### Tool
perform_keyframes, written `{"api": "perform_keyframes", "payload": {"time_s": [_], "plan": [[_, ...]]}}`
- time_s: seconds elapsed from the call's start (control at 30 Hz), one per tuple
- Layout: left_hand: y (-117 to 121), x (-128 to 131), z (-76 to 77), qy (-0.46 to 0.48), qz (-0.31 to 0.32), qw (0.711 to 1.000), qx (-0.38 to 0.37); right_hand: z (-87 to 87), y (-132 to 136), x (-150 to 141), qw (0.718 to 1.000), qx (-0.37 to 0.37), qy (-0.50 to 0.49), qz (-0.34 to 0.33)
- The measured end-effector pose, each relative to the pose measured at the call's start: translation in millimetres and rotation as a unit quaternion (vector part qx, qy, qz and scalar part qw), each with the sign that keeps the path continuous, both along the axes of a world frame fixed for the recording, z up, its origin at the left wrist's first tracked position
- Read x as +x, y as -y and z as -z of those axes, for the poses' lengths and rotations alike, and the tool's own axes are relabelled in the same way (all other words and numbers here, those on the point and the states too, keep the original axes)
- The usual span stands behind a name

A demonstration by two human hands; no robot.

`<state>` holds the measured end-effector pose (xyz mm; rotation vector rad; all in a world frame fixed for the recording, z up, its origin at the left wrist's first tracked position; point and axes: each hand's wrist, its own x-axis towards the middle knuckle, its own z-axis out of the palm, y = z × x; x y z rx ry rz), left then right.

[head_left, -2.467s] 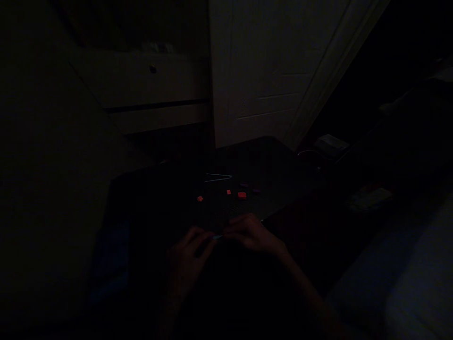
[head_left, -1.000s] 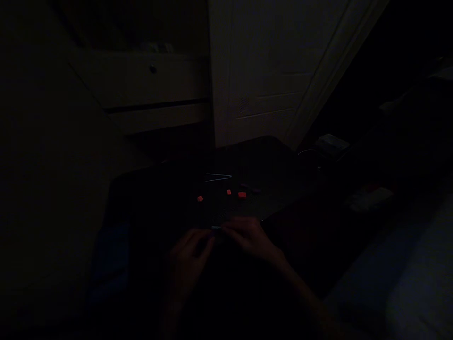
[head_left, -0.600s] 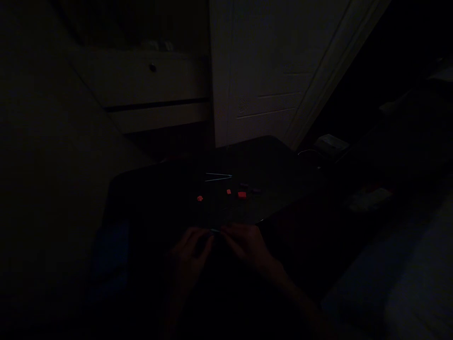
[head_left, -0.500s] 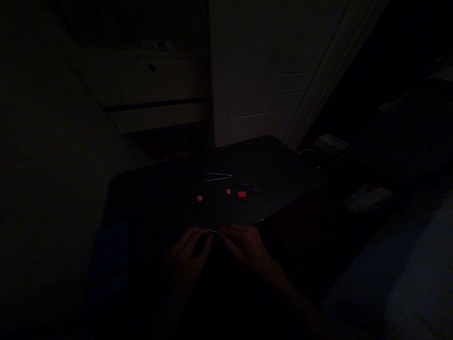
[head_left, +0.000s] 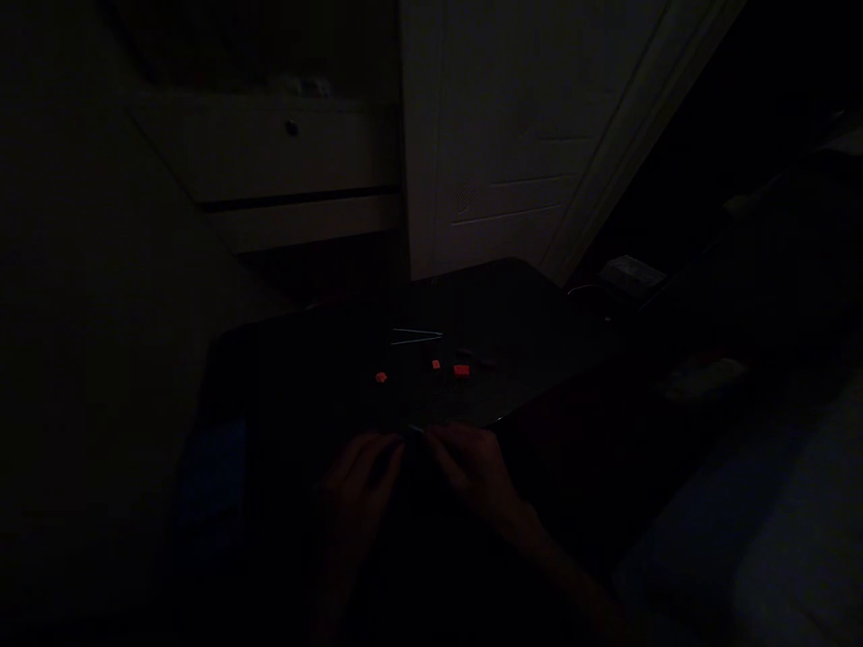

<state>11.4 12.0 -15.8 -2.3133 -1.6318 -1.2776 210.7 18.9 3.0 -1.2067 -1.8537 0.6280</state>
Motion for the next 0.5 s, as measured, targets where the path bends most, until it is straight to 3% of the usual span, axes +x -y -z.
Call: {"api": "perform_keyframes", "payload": {"time_s": [0.23,0.5], "plan": [[2,0,-2.4,0.018,-0.003,1.000,-0.013,-1.5,6,-12,0.998,-0.023,0.060,-0.002],[4,1,-0.7,0.033,-0.004,0.999,-0.031,-2.7,9,-12,0.998,-0.003,0.055,-0.025]]}}
